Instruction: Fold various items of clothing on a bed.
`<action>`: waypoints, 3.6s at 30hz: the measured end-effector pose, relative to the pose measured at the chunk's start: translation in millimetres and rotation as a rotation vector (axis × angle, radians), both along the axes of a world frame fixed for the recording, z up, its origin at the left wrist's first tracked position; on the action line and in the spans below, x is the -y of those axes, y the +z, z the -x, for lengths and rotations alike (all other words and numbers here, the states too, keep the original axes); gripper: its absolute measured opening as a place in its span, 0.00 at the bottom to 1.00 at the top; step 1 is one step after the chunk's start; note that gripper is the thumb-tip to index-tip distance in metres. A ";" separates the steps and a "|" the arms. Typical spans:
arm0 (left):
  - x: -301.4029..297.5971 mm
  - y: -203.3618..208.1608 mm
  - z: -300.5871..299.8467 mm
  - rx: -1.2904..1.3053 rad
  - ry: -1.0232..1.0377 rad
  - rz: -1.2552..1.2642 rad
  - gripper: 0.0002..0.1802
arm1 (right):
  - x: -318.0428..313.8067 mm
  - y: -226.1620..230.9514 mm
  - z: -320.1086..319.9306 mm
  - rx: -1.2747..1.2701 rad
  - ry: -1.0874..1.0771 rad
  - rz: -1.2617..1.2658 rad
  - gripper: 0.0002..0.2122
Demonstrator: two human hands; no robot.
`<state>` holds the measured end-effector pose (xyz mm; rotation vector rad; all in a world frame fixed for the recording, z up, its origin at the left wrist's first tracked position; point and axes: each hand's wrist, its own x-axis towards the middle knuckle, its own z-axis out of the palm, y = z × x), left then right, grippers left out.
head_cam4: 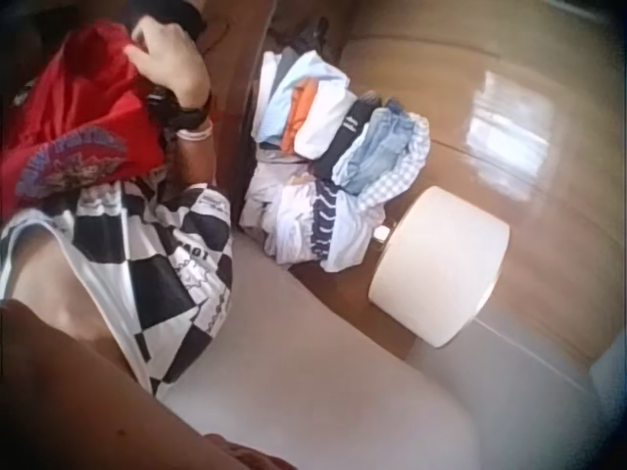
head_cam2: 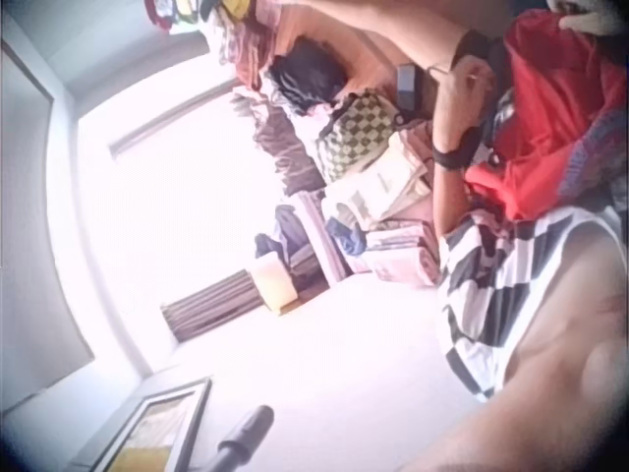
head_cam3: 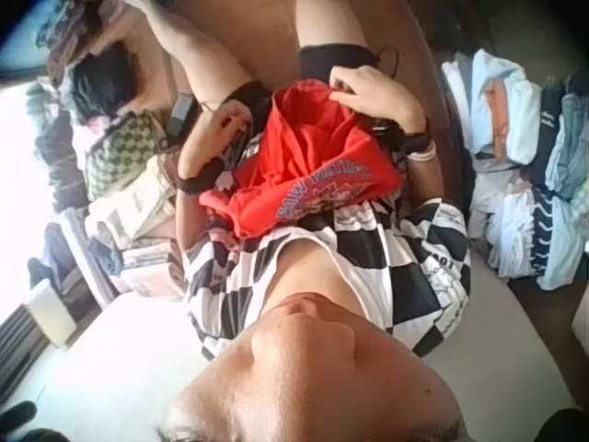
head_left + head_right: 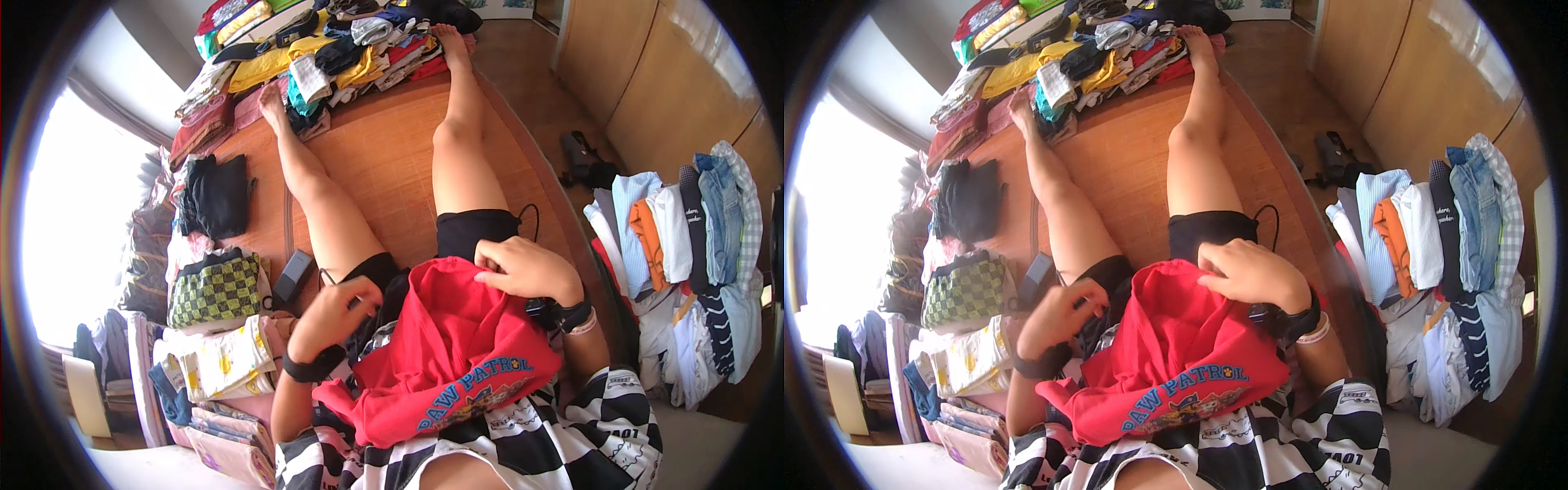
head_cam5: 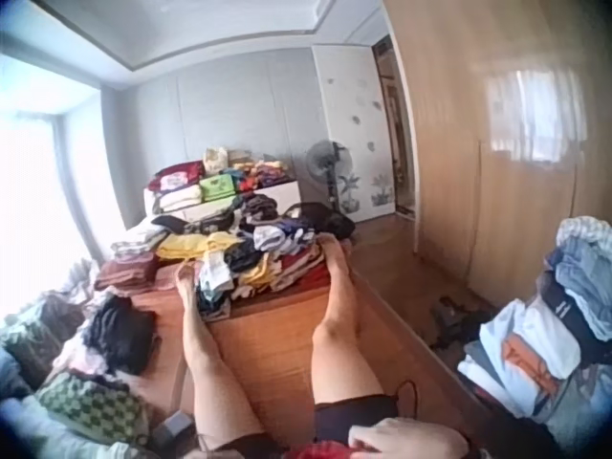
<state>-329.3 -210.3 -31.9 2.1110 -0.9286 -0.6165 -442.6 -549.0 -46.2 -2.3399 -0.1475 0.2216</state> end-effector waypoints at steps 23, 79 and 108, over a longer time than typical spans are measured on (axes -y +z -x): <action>-16.0 61.5 -48.6 -0.022 0.460 0.535 0.19 | -37.2 76.0 -75.3 0.594 -0.026 -0.744 0.10; -180.2 -52.6 5.2 -0.230 0.255 -0.173 0.31 | 100.8 -53.9 25.8 -0.400 -0.399 0.222 0.24; -171.0 5.3 21.5 -0.325 0.629 1.029 0.31 | 72.8 -31.8 -0.9 0.309 -0.741 -1.048 0.22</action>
